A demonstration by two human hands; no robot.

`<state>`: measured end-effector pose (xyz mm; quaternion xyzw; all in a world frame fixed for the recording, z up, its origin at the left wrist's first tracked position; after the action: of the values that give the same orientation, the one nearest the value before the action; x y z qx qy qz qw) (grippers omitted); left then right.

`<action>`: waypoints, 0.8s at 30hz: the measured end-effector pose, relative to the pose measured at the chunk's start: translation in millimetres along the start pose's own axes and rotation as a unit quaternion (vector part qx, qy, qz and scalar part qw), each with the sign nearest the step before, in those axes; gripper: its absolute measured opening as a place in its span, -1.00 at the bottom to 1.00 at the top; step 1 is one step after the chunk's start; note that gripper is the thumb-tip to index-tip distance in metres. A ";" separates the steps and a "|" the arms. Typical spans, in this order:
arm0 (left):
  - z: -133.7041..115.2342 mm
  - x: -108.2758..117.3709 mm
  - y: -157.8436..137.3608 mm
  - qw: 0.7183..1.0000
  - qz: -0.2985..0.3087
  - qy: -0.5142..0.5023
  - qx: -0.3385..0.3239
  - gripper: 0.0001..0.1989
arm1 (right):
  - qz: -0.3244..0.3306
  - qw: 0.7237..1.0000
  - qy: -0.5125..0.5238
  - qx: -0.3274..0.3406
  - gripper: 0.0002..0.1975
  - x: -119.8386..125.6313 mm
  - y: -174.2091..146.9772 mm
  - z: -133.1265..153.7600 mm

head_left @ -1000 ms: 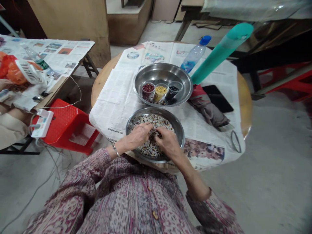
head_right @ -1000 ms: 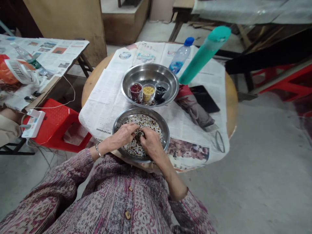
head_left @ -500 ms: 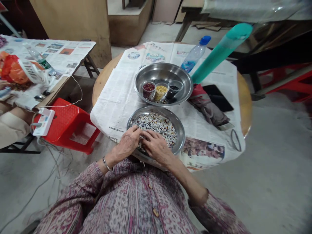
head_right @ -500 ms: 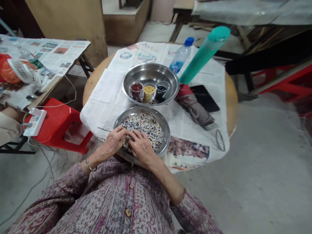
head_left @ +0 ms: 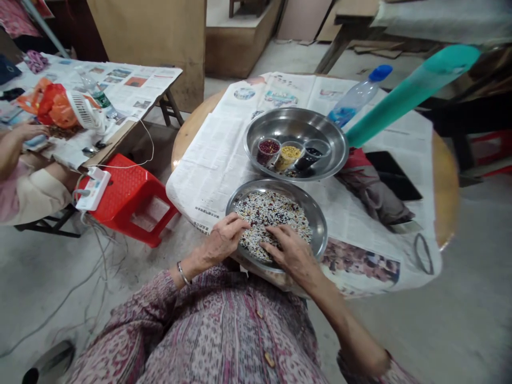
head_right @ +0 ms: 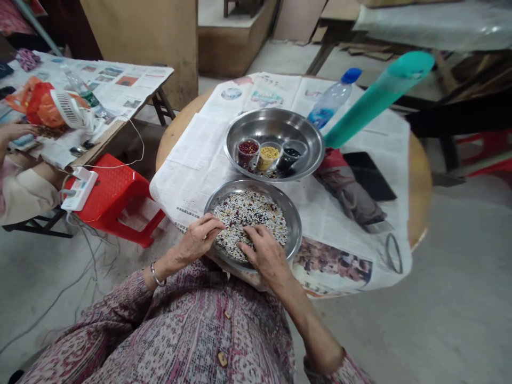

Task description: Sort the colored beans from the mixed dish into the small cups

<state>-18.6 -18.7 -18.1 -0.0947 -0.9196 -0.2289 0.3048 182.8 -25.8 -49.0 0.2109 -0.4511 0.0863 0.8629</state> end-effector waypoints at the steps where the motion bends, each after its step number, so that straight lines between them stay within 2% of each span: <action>1: 0.0 -0.6 0.5 1.000 0.003 0.001 0.000 -0.82 | 0.008 1.000 0.017 0.002 -0.73 -4.8 1.6 5.6; 4: 0.5 -2.3 1.5 1.000 0.012 0.003 -0.002 -0.80 | 0.029 0.999 0.040 0.019 -0.74 -19.9 19.9 18.8; 6: 1.3 -3.0 1.4 1.000 0.011 0.008 -0.006 -0.80 | 0.031 0.999 0.017 0.033 -0.72 -24.6 38.0 21.0; 9: 2.2 -3.5 1.5 0.999 0.021 0.024 -0.009 -0.80 | 0.022 0.997 -0.060 0.032 -0.72 -19.7 58.5 11.2; 11: 0.4 -3.0 2.9 0.998 0.047 0.046 -0.015 -0.83 | 0.000 0.995 -0.101 0.004 -0.72 -10.2 60.4 -1.9; 13: -4.6 -2.1 5.8 0.992 0.090 0.087 -0.025 -0.84 | -0.029 0.991 -0.124 -0.034 -0.73 0.5 51.7 -15.3; 15: -10.8 -1.7 9.2 0.979 0.145 0.144 -0.030 -0.75 | -0.049 0.989 -0.127 -0.061 -0.76 8.9 35.9 -24.1; 18: -19.2 -6.2 13.3 0.954 0.219 0.202 -0.032 -0.68 | -0.055 0.994 -0.067 -0.065 -0.78 13.1 11.3 -23.1; 21: -24.6 -22.6 17.0 0.944 0.269 0.181 -0.061 -0.76 | -0.063 0.996 0.022 -0.062 -0.73 10.3 -3.7 -10.6; 24: -24.0 -46.5 25.9 0.938 0.304 0.148 -0.082 -0.89 | -0.106 0.990 0.055 -0.081 -0.67 8.0 -9.5 -0.6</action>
<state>38.9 -9.1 -19.7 -0.3593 -0.7695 -0.2118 0.4837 191.2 -34.4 -45.5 0.1820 -0.3840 -0.0306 0.9047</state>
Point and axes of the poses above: each hand's wrist, its own y-axis towards the middle knuckle, its own x-axis out of the back of the hand, z = x × y, the point moved 3 cm from there along y, towards the middle knuckle, and after that the axes turned 5 degrees about -z, right-handed, at the moved point
